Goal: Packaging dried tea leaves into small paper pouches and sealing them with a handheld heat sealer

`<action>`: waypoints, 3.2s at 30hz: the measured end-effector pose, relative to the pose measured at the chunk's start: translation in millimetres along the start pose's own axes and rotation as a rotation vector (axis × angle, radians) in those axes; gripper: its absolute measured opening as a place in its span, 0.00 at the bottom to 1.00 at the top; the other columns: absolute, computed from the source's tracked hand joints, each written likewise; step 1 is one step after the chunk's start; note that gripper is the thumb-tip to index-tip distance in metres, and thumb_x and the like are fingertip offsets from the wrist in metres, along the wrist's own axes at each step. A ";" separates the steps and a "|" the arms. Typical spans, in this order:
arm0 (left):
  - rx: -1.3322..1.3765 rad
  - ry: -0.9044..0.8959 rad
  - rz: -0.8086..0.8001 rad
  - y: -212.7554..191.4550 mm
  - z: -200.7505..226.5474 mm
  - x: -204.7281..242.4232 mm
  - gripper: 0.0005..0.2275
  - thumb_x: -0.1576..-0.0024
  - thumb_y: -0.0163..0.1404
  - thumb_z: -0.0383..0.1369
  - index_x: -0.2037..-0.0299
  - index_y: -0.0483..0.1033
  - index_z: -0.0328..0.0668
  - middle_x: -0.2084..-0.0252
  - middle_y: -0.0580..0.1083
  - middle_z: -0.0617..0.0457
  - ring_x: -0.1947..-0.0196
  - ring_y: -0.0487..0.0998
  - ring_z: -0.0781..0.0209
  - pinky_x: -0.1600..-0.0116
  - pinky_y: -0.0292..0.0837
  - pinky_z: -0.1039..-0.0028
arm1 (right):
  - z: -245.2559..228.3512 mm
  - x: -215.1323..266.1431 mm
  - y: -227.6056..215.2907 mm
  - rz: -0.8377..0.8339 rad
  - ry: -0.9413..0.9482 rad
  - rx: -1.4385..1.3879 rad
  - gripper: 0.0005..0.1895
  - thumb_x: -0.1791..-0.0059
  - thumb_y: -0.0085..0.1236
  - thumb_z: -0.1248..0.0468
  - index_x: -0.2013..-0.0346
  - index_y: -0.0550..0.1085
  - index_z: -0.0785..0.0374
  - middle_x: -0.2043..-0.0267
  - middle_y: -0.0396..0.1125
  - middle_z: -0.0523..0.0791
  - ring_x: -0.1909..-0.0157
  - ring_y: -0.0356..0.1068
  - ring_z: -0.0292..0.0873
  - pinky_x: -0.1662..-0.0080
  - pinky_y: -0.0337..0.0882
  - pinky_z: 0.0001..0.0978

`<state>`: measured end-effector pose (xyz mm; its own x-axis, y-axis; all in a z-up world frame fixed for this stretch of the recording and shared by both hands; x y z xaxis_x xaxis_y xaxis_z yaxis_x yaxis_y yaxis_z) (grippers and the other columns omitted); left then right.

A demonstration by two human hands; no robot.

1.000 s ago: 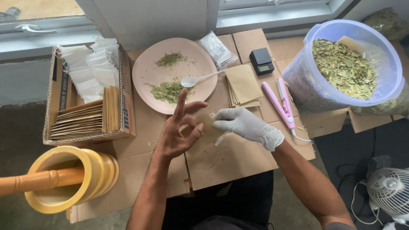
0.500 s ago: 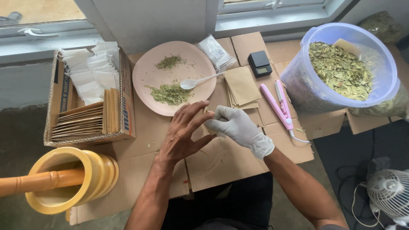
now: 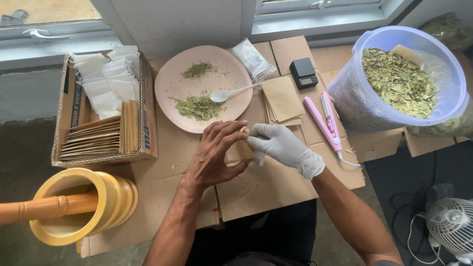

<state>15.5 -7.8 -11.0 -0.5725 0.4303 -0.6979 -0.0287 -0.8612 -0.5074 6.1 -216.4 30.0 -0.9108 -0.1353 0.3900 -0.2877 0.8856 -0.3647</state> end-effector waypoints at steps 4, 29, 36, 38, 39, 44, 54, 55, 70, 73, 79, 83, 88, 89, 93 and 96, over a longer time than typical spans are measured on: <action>-0.069 -0.006 -0.046 6.1 -1.0 5.1 0.39 0.56 0.73 0.36 0.30 0.75 0.59 0.28 0.76 0.55 0.30 0.75 0.48 0.22 0.60 0.44 | 11.1 -8.1 -5.4 0.013 -0.030 0.186 0.13 0.47 0.72 0.54 0.51 0.86 0.56 0.57 0.83 0.49 0.47 0.83 0.51 0.39 0.78 0.50; -0.298 -0.149 -0.291 34.0 -14.4 21.3 0.59 0.62 0.71 0.38 0.14 0.53 0.51 0.32 0.70 0.42 0.41 0.70 0.42 0.39 0.64 0.53 | 43.8 -38.4 -8.8 -0.220 0.063 0.113 0.34 0.51 0.76 0.53 0.31 0.80 0.54 0.38 0.81 0.50 0.33 0.77 0.49 0.32 0.75 0.49; -0.216 -0.119 -0.170 31.3 -17.0 18.8 0.56 0.62 0.72 0.36 0.15 0.60 0.52 0.41 0.78 0.46 0.44 0.77 0.44 0.39 0.71 0.56 | 32.2 -32.2 -20.0 -0.142 0.055 0.284 0.32 0.53 0.76 0.51 0.35 0.83 0.51 0.54 0.84 0.48 0.43 0.82 0.52 0.38 0.78 0.54; -0.214 -0.111 -0.145 34.0 -19.7 21.9 0.56 0.62 0.72 0.35 0.16 0.61 0.52 0.44 0.79 0.46 0.45 0.78 0.44 0.40 0.73 0.56 | 22.9 -25.5 -20.8 -0.126 0.042 0.364 0.30 0.54 0.75 0.51 0.37 0.84 0.48 0.57 0.84 0.47 0.45 0.83 0.51 0.39 0.79 0.54; -0.211 -0.097 -0.119 35.3 -21.1 22.3 0.55 0.63 0.72 0.35 0.16 0.62 0.52 0.46 0.80 0.47 0.46 0.79 0.45 0.41 0.74 0.57 | 17.4 -22.3 -22.4 -0.106 0.028 0.444 0.28 0.54 0.74 0.50 0.39 0.85 0.45 0.60 0.84 0.45 0.47 0.83 0.51 0.39 0.79 0.53; -0.173 -0.046 -0.115 32.1 -13.9 20.6 0.57 0.66 0.73 0.35 0.17 0.63 0.48 0.48 0.80 0.47 0.47 0.80 0.45 0.42 0.74 0.57 | -12.9 -5.4 -22.5 -0.151 0.032 0.495 0.27 0.55 0.67 0.52 0.40 0.85 0.47 0.53 0.84 0.51 0.39 0.80 0.59 0.35 0.77 0.57; -0.168 0.006 -0.103 32.7 -4.3 18.0 0.61 0.70 0.76 0.35 0.16 0.62 0.55 0.50 0.81 0.49 0.49 0.80 0.45 0.44 0.73 0.56 | 37.5 -33.8 -12.3 -0.182 0.065 0.568 0.26 0.58 0.64 0.58 0.44 0.87 0.46 0.50 0.83 0.50 0.38 0.80 0.57 0.37 0.78 0.54; -0.168 0.006 -0.101 33.6 -2.9 17.5 0.61 0.70 0.76 0.35 0.16 0.62 0.55 0.50 0.81 0.49 0.49 0.80 0.45 0.44 0.73 0.56 | 24.8 -24.9 -11.8 -0.181 0.065 0.569 0.26 0.58 0.64 0.58 0.44 0.87 0.46 0.50 0.83 0.50 0.38 0.80 0.57 0.37 0.78 0.54; -0.158 0.047 0.048 32.9 6.3 6.1 0.57 0.65 0.76 0.34 0.17 0.62 0.46 0.55 0.80 0.46 0.56 0.81 0.47 0.48 0.73 0.57 | -3.5 -16.5 -4.5 -0.100 -0.055 0.770 0.21 0.57 0.64 0.56 0.51 0.80 0.59 0.48 0.80 0.55 0.38 0.78 0.62 0.37 0.77 0.59; -0.185 0.052 0.061 35.6 4.4 16.0 0.60 0.67 0.76 0.36 0.16 0.61 0.45 0.54 0.81 0.46 0.57 0.81 0.48 0.49 0.73 0.56 | -9.8 -8.0 4.6 -0.089 -0.067 0.717 0.23 0.58 0.65 0.54 0.49 0.80 0.56 0.47 0.80 0.53 0.38 0.77 0.63 0.38 0.76 0.62; -0.160 0.048 0.093 37.6 -6.6 13.9 0.52 0.59 0.73 0.37 0.18 0.64 0.47 0.55 0.81 0.51 0.57 0.82 0.52 0.49 0.73 0.60 | -5.5 -20.1 3.1 -0.070 -0.086 0.688 0.25 0.58 0.65 0.55 0.47 0.78 0.58 0.45 0.80 0.53 0.36 0.76 0.63 0.37 0.76 0.61; -0.167 0.000 0.154 42.3 -12.1 18.1 0.50 0.58 0.73 0.39 0.19 0.66 0.45 0.56 0.81 0.49 0.58 0.82 0.51 0.50 0.74 0.61 | -13.0 -5.9 -5.3 0.028 -0.114 0.550 0.26 0.58 0.71 0.50 0.45 0.80 0.47 0.48 0.81 0.50 0.38 0.78 0.59 0.34 0.74 0.57; -0.163 -0.103 0.232 39.1 -31.8 28.0 0.51 0.58 0.73 0.38 0.19 0.65 0.41 0.52 0.82 0.45 0.55 0.83 0.47 0.46 0.74 0.59 | -27.9 7.8 -34.2 0.182 -0.073 0.353 0.26 0.55 0.73 0.40 0.46 0.81 0.42 0.50 0.82 0.46 0.39 0.79 0.53 0.33 0.73 0.49; -0.182 -0.101 0.245 36.4 -30.8 25.9 0.51 0.58 0.73 0.37 0.18 0.64 0.39 0.53 0.82 0.45 0.56 0.82 0.46 0.47 0.74 0.59 | -21.3 6.5 -41.3 0.235 -0.117 0.343 0.22 0.52 0.72 0.43 0.46 0.82 0.42 0.54 0.80 0.44 0.42 0.79 0.47 0.26 0.60 0.43; -0.191 -0.127 0.258 35.2 -34.5 28.6 0.56 0.62 0.74 0.38 0.18 0.62 0.39 0.52 0.82 0.46 0.55 0.82 0.47 0.48 0.74 0.59 | -21.1 24.8 -58.3 0.177 -0.212 0.085 0.12 0.47 0.71 0.63 0.49 0.81 0.51 0.72 0.66 0.34 0.62 0.77 0.31 0.21 0.56 0.36; -0.197 -0.119 0.247 36.2 -32.6 26.0 0.57 0.63 0.75 0.38 0.17 0.61 0.38 0.51 0.82 0.45 0.55 0.82 0.47 0.48 0.74 0.60 | -40.0 33.7 -47.3 0.112 -0.143 -0.085 0.14 0.49 0.71 0.71 0.49 0.82 0.60 0.67 0.69 0.43 0.64 0.79 0.40 0.55 0.86 0.34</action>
<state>26.2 -19.0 -64.0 -0.6345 0.1700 -0.7540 0.2750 -0.8620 -0.4259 0.9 -245.0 94.3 -0.9702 -0.0896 0.2250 -0.1613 0.9322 -0.3240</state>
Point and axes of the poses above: each hand's wrist, its own x-axis away from the middle knuckle, its own y-axis out of the palm, z = x × y, the point moved 2 cm from there along -x, towards the middle knuckle
